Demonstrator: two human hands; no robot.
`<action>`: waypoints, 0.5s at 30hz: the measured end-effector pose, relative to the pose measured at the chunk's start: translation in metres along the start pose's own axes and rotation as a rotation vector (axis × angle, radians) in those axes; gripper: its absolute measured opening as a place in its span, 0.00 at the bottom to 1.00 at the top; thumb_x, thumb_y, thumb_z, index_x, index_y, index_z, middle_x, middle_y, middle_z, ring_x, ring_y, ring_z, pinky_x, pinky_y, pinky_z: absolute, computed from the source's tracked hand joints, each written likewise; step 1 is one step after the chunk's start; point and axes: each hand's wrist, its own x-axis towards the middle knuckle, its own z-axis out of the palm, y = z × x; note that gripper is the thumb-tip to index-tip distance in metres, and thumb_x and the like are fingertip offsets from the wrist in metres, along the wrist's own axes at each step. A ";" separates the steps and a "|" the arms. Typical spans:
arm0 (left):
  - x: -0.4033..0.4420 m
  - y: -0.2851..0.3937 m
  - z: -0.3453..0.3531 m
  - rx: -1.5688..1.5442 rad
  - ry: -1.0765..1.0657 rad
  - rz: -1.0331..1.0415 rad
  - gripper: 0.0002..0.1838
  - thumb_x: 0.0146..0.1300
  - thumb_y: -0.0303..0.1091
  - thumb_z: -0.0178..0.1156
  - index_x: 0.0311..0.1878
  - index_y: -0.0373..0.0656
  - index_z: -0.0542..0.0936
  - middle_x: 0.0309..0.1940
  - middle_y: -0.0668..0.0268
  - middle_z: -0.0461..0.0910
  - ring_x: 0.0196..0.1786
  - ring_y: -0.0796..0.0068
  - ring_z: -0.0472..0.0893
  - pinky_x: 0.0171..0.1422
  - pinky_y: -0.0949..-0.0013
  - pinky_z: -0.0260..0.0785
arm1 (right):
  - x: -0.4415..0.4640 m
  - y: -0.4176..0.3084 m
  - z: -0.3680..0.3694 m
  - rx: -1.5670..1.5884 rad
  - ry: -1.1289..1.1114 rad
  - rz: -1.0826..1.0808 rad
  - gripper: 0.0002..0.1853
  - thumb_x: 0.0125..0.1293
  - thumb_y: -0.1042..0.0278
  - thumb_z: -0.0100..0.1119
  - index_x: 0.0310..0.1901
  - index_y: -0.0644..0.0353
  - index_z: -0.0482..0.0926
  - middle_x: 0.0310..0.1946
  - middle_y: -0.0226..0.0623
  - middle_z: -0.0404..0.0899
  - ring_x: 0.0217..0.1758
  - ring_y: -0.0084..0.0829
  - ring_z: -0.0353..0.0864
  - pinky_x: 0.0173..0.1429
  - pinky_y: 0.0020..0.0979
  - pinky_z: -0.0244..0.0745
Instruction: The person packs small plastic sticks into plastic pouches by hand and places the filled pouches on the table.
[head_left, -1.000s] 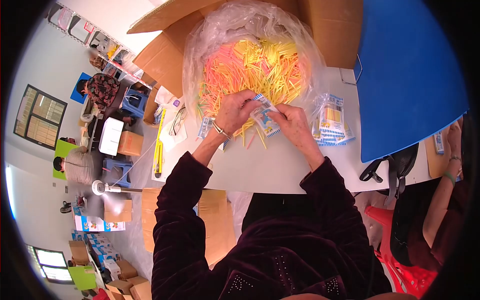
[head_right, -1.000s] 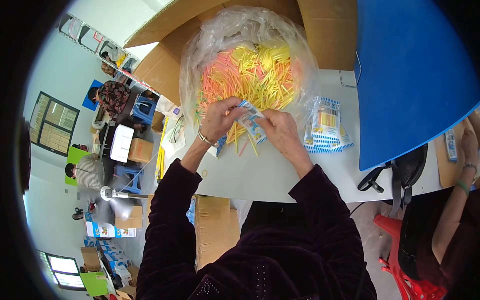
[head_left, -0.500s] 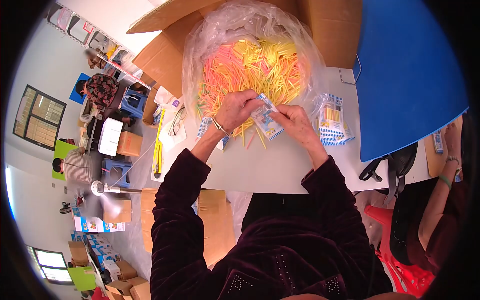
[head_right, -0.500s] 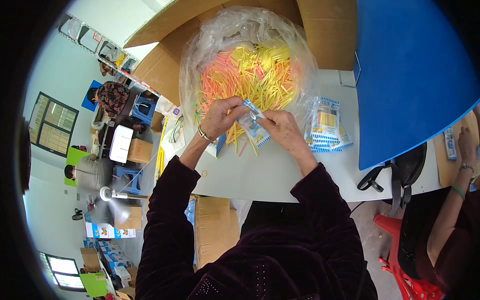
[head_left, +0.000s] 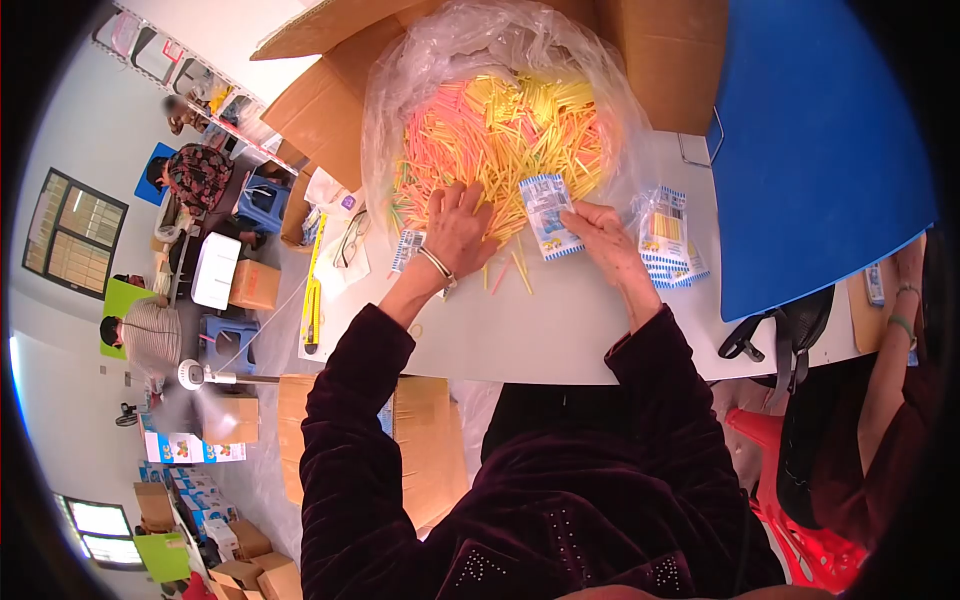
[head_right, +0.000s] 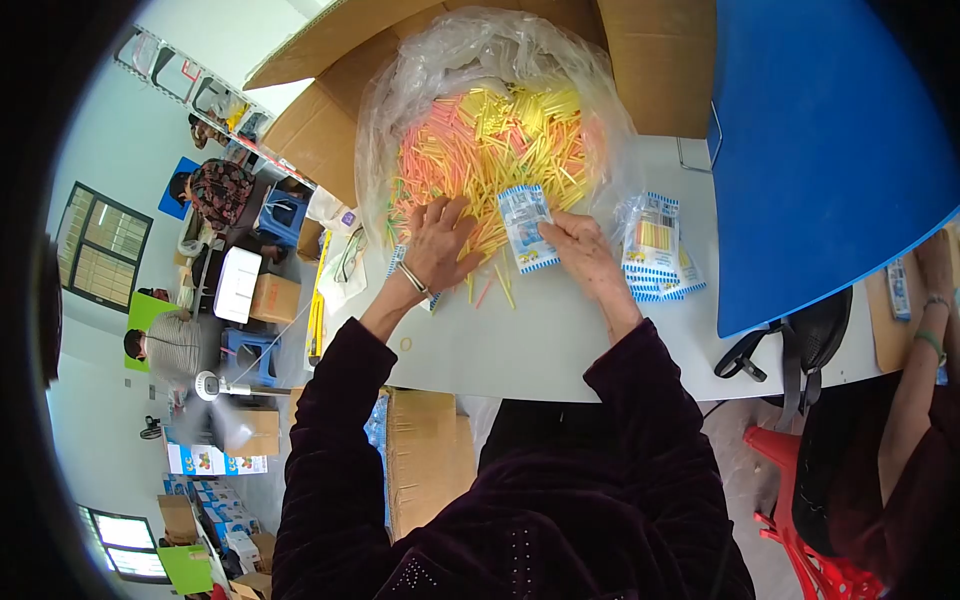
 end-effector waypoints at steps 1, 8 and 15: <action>0.002 -0.001 0.004 -0.002 0.002 0.000 0.18 0.44 0.40 0.65 0.37 0.40 0.77 0.53 0.57 0.66 0.57 0.55 0.64 0.60 0.51 0.55 | 0.000 0.000 -0.001 -0.004 0.020 0.028 0.13 0.66 0.63 0.55 0.40 0.65 0.80 0.26 0.22 0.74 0.31 0.13 0.66 0.38 0.17 0.62; 0.021 -0.001 0.023 0.172 -0.032 -0.022 0.14 0.44 0.34 0.60 0.32 0.34 0.76 0.52 0.55 0.65 0.57 0.57 0.64 0.58 0.50 0.55 | 0.000 -0.003 -0.004 -0.031 0.016 0.118 0.14 0.66 0.62 0.55 0.41 0.67 0.78 0.28 0.24 0.73 0.34 0.15 0.67 0.39 0.18 0.63; 0.024 -0.001 0.047 0.291 0.156 -0.037 0.08 0.49 0.27 0.54 0.32 0.33 0.78 0.51 0.54 0.65 0.55 0.56 0.64 0.57 0.51 0.54 | 0.000 -0.005 -0.007 0.097 0.032 0.149 0.15 0.65 0.61 0.56 0.43 0.66 0.78 0.32 0.28 0.78 0.38 0.15 0.72 0.43 0.19 0.66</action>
